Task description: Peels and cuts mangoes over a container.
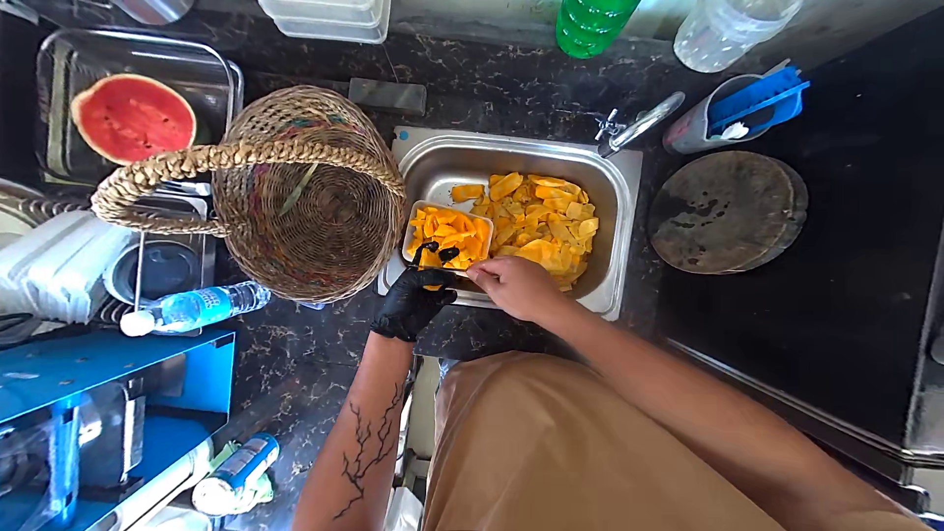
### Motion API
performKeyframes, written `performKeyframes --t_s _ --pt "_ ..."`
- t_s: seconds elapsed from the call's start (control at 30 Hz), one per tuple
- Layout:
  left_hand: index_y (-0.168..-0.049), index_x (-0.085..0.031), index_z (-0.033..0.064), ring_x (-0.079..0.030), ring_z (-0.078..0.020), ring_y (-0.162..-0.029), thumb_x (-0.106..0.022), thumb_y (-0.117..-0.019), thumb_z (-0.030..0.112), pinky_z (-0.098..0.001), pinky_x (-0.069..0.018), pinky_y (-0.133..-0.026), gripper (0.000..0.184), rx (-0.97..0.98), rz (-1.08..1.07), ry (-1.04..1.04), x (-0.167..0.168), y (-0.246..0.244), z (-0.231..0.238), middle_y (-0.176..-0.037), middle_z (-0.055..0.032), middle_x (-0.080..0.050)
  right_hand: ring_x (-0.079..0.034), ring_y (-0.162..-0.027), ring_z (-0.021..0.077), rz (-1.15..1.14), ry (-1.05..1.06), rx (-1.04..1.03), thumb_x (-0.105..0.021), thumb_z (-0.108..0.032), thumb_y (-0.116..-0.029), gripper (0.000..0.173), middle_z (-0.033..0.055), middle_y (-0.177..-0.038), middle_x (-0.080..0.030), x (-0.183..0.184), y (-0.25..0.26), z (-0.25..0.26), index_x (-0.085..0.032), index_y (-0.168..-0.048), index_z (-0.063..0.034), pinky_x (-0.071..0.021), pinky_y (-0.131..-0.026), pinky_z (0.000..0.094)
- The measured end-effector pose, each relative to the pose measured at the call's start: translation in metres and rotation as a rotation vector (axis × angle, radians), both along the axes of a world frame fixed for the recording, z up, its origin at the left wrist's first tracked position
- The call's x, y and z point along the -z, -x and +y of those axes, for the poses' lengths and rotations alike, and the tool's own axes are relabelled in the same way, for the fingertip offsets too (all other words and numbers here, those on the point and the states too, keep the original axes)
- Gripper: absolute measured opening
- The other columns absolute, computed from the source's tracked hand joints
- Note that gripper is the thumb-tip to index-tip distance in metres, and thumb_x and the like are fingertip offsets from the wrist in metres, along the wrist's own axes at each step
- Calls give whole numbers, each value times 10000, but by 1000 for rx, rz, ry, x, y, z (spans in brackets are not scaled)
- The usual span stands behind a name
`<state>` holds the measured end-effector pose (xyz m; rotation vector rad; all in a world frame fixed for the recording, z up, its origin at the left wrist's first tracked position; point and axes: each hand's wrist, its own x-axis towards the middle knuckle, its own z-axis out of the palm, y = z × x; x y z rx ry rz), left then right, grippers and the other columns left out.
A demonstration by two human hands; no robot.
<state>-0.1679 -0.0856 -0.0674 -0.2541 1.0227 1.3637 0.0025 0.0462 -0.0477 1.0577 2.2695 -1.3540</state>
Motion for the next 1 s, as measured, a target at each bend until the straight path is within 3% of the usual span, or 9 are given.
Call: performKeyframes --t_s 0.17,0.27,0.4,0.47,0.57,0.63,0.7,0.87,1.0 --pt "-1173 -588 103 -673 -199 -699 -504 -899 -8 -311 -560 -559 308 -105 0 34 -1 -11 9 -940 -134 -688 -694 -981 220 46 -202 9 -457 -454 -1076 372 29 -1003 -733 18 4 -3 -756 -1188 -264 -553 -858 503" --pt "-1244 -582 130 -691 -225 -752 -483 -909 -2 -325 -566 -554 373 -126 11 87 -1 -11 13 -1083 -156 -691 -702 -1019 242 -77 -77 32 -410 -513 -1080 454 41 -1044 -746 12 9 5 -761 -1154 -236 -548 -872 549" --pt "-1322 -570 121 -709 -281 -861 -467 -984 113 -376 -585 -619 353 -142 74 158 6 -11 15 -1185 -184 -683 -613 -728 282 -163 230 124 -370 -535 -1089 586 124 -782 -617 15 17 14 -706 -945 -76 -498 -676 523" --pt "-1357 -579 121 -716 -305 -953 -467 -1069 291 -418 -609 -691 353 -141 124 185 11 -10 15 -1190 -175 -695 -627 -761 295 -171 257 163 -360 -529 -1092 586 135 -805 -635 12 14 17 -711 -960 -78 -504 -703 545" --pt "-1238 -623 155 -615 -167 -632 -469 -1070 378 -282 -495 -489 319 -170 286 304 23 -15 16 -889 -79 -665 -598 -728 243 -59 241 205 -380 -549 -1081 545 81 -792 -620 11 6 12 -742 -1052 -144 -494 -681 505" --pt "-1115 -581 167 -510 -116 -553 -466 -1074 362 -261 -442 -463 230 -221 309 339 23 -22 21 -760 -15 -552 -689 -926 221 27 181 149 -436 -513 -1077 455 46 -992 -731 2 3 1 -757 -1164 -202 -547 -839 546" --pt "-1188 -594 145 -583 -126 -666 -472 -1081 304 -288 -498 -548 227 -266 281 340 4 -31 31 -864 -36 -616 -688 -1090 186 121 36 55 -487 -473 -1066 385 9 -1142 -742 -1 3 -13 -749 -1238 -250 -543 -963 515" --pt "-1213 -595 137 -635 -129 -717 -505 -1070 320 -304 -558 -603 249 -315 209 265 -1 -32 30 -922 -42 -662 -660 -955 202 261 -423 -32 -502 -513 -1040 403 20 -935 -702 23 1 -22 -763 -1216 -261 -532 -863 429" --pt "-1117 -630 148 -425 -93 -458 -474 -1072 365 -237 -386 -407 271 -290 319 316 11 -24 22 -661 6 -503 -695 -1002 235 43 -214 28 -443 -490 -1074 410 41 -1049 -730 21 -7 2 -746 -1244 -272 -562 -870 524"
